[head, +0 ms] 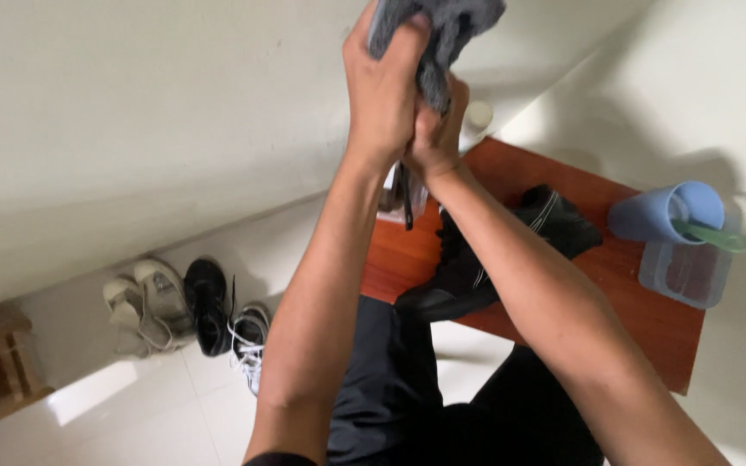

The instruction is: The person scrubs a black sneaker with a green brush, dips the brush in water, and wipes the shoe with a gray cloth. The person repeats the scrubbing and wiping steps on the same shoe.

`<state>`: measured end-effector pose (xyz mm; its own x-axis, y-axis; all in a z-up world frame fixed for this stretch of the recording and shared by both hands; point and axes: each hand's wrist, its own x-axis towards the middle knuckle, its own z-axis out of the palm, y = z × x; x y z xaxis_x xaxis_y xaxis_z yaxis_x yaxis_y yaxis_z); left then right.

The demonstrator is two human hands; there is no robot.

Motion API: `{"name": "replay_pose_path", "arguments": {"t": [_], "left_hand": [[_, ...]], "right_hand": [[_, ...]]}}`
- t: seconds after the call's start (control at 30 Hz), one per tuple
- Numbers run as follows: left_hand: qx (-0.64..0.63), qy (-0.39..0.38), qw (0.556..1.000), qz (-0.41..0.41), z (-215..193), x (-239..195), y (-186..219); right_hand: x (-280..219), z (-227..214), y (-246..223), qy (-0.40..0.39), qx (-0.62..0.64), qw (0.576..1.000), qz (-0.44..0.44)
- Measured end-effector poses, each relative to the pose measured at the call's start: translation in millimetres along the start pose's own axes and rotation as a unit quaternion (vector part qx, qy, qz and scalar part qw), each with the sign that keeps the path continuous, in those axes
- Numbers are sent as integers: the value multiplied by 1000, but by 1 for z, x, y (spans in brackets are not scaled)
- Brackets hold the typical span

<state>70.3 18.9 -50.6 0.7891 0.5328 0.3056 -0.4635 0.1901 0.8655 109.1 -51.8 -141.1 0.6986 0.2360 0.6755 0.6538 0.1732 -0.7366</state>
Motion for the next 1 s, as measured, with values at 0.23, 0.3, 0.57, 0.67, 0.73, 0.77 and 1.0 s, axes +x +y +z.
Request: {"name": "replay_pose_path", "arguments": {"t": [0.23,0.3,0.57,0.67,0.73,0.77,1.0], "left_hand": [[-45,27,999,-11,-1,-1,-4],[-49,41,998,-30,1,-1,2],[-11,43,999,17,-9,-3,-28],[-7,46,997,54,-20,-7,-29],[-18,40,995,87,-27,-2,-20],[-21,61,995,70,-27,-5,-15],[-1,90,996,16,-36,-13,1]], "right_hand": [[-4,-2,8,-31,34,999,24],[-7,-6,21,-29,33,999,22],[-16,-12,36,-58,-89,994,33],[2,-13,-8,-148,-5,985,86],[19,-11,-29,-239,19,970,43],[19,-13,-36,-269,50,954,126],[32,-27,-45,-359,123,901,212]]}}
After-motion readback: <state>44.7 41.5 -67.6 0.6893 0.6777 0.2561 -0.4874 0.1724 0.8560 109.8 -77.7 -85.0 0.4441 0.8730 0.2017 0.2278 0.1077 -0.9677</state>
